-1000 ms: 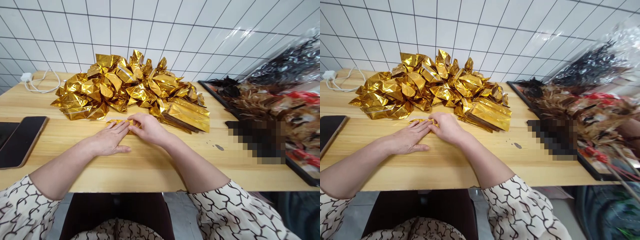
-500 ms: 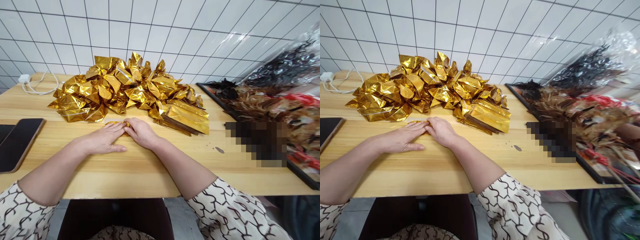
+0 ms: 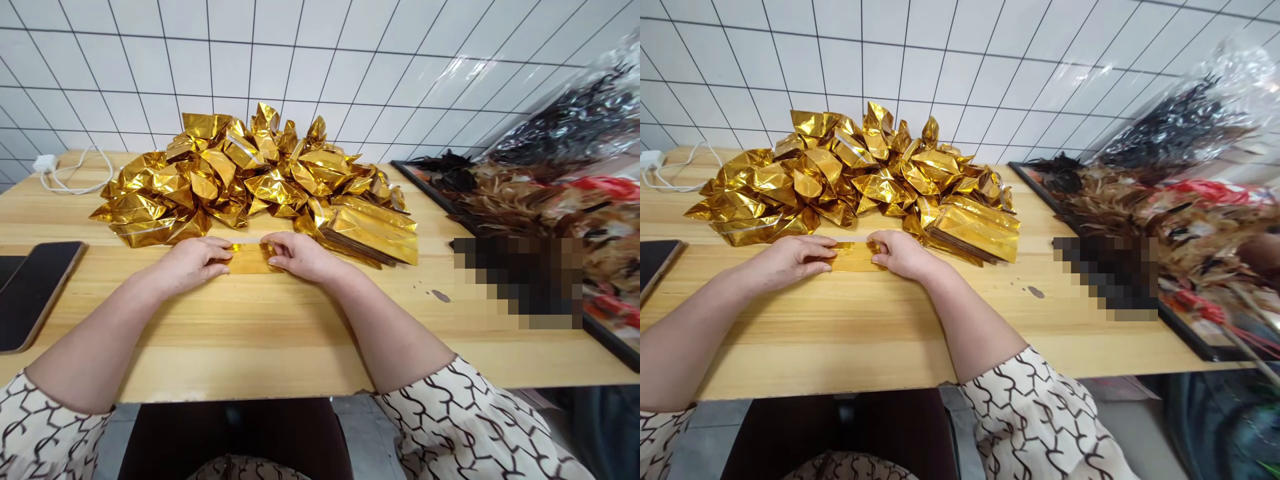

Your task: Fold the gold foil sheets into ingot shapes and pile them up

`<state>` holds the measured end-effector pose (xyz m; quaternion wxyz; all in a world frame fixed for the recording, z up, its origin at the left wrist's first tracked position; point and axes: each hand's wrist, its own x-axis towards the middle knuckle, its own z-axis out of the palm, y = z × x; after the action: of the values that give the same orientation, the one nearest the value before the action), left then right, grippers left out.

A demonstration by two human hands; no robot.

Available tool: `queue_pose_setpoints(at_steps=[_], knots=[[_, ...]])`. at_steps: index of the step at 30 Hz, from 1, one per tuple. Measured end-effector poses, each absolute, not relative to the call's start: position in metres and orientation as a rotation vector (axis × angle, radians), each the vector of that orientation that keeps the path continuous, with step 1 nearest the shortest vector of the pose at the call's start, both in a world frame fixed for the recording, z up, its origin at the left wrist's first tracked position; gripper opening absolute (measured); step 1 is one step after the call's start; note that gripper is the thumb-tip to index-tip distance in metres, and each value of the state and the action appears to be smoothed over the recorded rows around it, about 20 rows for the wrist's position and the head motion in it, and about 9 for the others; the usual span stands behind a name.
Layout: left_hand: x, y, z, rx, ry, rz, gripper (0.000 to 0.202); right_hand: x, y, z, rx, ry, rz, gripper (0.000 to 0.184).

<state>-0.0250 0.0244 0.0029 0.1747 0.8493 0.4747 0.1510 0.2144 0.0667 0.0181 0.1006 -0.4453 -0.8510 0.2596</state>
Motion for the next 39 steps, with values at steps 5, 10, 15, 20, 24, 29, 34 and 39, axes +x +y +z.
queue_pose_setpoints(at_steps=[5, 10, 15, 20, 24, 29, 34, 39], knots=[[-0.0257, 0.0258, 0.0042, 2.337, 1.441, 0.52, 0.017, 0.2218, 0.0693, 0.0201, -1.373, -2.452, 0.835, 0.038], [-0.0248, 0.0255, 0.0029, 2.28, 1.499, 0.579, 0.026, 0.2205, 0.0675, 0.0205, -1.432, -2.418, 0.811, 0.038], [-0.0217, 0.0252, 0.0036, 2.28, 1.494, 0.582, 0.031, 0.2186, 0.0656, 0.0208, -1.439, -2.4, 0.76, 0.035], [-0.0204, 0.0247, 0.0042, 2.292, 1.475, 0.583, 0.031, 0.2177, 0.0642, 0.0214, -1.455, -2.401, 0.736, 0.031], [-0.0213, 0.025, 0.0031, 2.293, 1.448, 0.603, 0.03, 0.2179, 0.0637, 0.0214, -1.455, -2.377, 0.765, 0.032], [-0.0221, 0.0252, 0.0023, 2.297, 1.439, 0.609, 0.03, 0.2181, 0.0632, 0.0203, -1.431, -2.354, 0.791, 0.031], [-0.0212, 0.0243, 0.0027, 2.27, 1.481, 0.6, 0.033, 0.2157, 0.0618, 0.0201, -1.474, -2.306, 0.831, 0.042], [-0.0203, 0.0238, 0.0022, 2.222, 1.529, 0.612, 0.04, 0.2146, 0.0608, 0.0201, -1.473, -2.302, 0.828, 0.049]])
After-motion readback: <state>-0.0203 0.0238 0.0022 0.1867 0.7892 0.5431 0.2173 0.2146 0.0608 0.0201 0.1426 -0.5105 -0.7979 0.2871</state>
